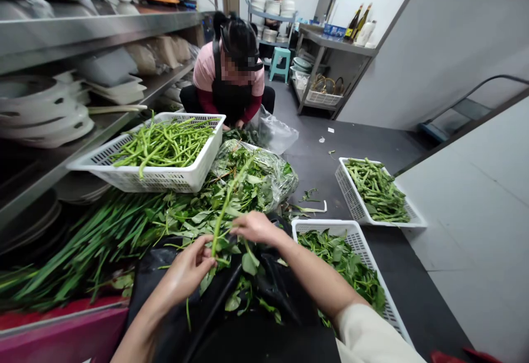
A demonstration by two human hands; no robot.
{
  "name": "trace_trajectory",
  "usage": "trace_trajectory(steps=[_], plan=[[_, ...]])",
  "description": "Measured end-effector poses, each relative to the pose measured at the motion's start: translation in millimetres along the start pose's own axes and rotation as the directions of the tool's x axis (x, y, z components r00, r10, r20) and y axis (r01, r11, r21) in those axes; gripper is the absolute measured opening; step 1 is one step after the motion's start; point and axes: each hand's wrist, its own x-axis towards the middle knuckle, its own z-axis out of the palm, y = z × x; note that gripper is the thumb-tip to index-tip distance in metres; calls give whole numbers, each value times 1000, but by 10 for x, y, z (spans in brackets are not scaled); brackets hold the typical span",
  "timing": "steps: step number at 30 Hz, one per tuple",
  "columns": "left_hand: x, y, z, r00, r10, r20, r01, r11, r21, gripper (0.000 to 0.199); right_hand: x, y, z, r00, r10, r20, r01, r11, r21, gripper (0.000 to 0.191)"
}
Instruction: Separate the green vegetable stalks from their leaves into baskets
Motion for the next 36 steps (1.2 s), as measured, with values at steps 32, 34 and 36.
trace_trajectory(steps=[32, 34, 36], plan=[[-14, -165, 184, 976, -160, -146, 89, 913, -398, 56, -438, -422, 586, 993, -114, 8, 114, 994, 2, 22], [-27, -149, 206, 974, -173, -143, 106, 917, -385, 57, -433, -448, 654, 987, -159, -27, 158, 987, -34, 21], [-53, -138, 223, 972, -178, -154, 108, 919, -380, 56, -360, -393, 704, 985, -139, -105, 140, 990, 2, 20]])
